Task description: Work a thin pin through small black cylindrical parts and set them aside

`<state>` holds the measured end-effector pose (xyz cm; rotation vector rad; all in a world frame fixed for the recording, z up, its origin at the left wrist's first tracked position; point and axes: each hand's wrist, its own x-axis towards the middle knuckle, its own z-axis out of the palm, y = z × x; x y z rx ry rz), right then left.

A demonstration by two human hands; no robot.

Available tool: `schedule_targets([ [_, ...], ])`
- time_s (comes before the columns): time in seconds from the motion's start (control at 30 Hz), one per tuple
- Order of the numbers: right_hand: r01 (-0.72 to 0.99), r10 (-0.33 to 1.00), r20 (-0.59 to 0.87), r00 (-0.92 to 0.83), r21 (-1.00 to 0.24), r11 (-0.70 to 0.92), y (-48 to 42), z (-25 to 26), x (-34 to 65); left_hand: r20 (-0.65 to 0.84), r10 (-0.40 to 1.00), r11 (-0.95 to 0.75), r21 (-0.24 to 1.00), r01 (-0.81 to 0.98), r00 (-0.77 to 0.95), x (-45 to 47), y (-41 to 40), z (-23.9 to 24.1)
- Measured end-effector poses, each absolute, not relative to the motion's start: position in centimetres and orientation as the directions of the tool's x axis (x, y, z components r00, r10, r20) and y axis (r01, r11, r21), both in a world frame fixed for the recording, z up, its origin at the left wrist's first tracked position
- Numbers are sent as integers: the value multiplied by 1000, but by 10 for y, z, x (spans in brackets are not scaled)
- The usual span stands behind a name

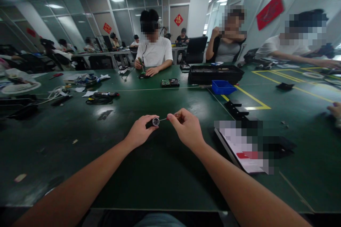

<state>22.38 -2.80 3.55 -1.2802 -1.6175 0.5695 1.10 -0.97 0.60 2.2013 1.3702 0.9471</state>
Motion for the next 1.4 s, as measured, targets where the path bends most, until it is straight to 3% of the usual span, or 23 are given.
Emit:
schedule_targets([
  [0.93,467,908,417,-26,-798,380,-29,33,224,347,878,-479,611,631,331,11,-9,4],
  [1.4,356,929,364,-63,-862,362,-26,32,221,346,884,-467,618,632,315,12,-9,6],
])
